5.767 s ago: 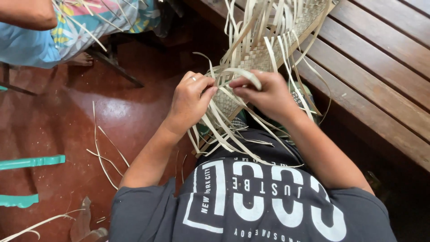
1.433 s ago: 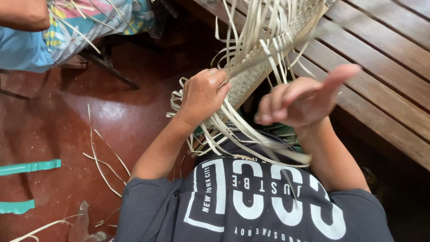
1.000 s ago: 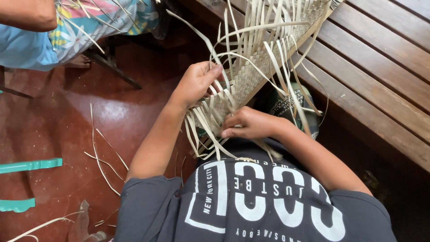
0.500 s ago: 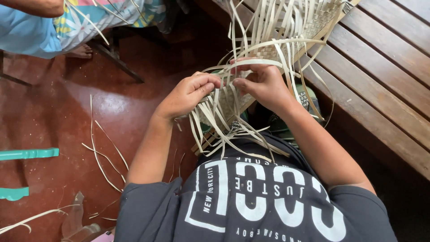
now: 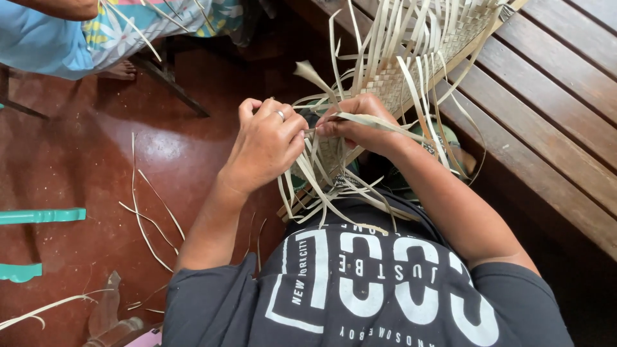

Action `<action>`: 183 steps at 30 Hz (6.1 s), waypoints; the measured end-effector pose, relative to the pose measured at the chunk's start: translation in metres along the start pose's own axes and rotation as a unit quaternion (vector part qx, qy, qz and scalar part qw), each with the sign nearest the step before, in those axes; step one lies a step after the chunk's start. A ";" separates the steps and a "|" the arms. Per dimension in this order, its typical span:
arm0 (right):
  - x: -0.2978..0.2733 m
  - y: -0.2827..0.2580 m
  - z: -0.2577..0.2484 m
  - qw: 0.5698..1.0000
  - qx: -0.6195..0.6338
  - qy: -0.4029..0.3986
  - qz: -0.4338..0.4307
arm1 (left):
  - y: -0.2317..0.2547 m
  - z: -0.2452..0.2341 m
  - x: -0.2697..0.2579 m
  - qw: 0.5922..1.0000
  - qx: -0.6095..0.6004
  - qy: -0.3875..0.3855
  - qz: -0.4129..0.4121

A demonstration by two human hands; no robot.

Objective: Weaving long strips of natural fiber together to create a mat or basket structure.

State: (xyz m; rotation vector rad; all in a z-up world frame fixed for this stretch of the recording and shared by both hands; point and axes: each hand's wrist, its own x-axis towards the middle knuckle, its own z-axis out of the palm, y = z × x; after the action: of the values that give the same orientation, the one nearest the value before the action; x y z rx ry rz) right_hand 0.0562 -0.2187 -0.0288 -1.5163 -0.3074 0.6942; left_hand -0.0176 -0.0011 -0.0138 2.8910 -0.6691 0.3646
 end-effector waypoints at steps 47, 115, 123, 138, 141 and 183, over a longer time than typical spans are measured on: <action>-0.014 -0.104 0.001 0.951 -0.252 -0.152 -0.091 | 0.076 0.051 0.134 0.860 0.002 -0.273 -0.431; -0.044 -0.019 -0.052 0.992 0.007 0.095 -0.078 | -0.007 -0.007 0.022 0.952 -0.276 -0.107 -0.070; -0.058 0.120 -0.024 0.985 0.073 0.086 0.132 | 0.014 -0.029 0.037 0.921 -0.373 -0.112 -0.021; -0.048 0.152 -0.030 0.955 0.127 0.221 0.152 | 0.038 -0.005 0.044 0.923 -0.381 -0.056 -0.006; -0.052 0.155 -0.030 0.946 0.178 0.237 0.130 | 0.037 -0.006 0.047 0.930 -0.359 -0.079 0.014; -0.108 0.000 -0.058 0.961 -0.081 0.130 -0.229 | 0.057 -0.027 0.062 0.930 -0.331 -0.145 0.069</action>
State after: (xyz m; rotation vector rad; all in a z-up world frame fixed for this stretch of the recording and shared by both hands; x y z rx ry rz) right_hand 0.0070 -0.3293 -0.0073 -1.5935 -0.5031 0.1025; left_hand 0.0051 -0.0717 0.0334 2.2651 -0.8427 -0.2477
